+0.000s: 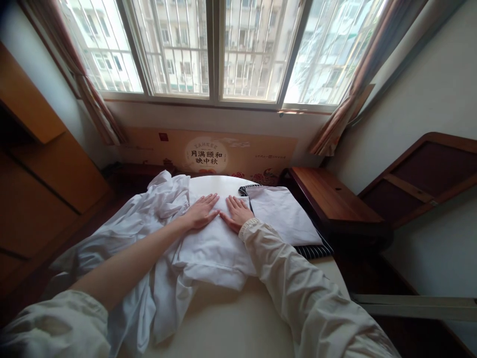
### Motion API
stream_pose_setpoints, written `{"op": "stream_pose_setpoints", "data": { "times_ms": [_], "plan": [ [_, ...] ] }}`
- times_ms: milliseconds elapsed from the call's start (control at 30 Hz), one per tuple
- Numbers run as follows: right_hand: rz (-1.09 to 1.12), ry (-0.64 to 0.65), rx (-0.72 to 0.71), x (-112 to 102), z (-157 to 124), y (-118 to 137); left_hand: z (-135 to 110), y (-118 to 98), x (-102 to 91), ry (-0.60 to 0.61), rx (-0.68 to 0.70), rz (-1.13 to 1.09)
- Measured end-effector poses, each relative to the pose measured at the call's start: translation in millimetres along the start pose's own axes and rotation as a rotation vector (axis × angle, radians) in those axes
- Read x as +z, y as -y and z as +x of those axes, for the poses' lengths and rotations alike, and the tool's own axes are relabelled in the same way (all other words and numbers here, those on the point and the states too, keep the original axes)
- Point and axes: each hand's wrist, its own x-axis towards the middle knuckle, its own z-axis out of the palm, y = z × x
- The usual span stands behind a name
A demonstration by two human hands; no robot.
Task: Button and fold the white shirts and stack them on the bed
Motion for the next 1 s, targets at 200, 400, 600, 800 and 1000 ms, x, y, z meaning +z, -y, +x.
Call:
{"op": "stream_pose_setpoints", "data": {
  "times_ms": [200,400,600,800,1000],
  "plan": [
    [-0.007,0.058,0.125,6,-6,-18,-9,21,-4.6,0.050,-0.148,-0.011],
    [-0.042,0.090,0.103,-13,5,-34,-3,29,-21.4,0.062,-0.173,0.028],
    [0.003,0.093,0.077,-39,45,-54,21,47,-41.8,-0.024,-0.196,-0.166],
    [0.131,0.168,0.021,-51,57,-56,30,57,-53.7,0.051,-0.205,-0.557],
    [0.344,0.142,-0.047,-83,51,-49,31,55,-76.7,-0.004,-0.102,-0.752]
  ]
}}
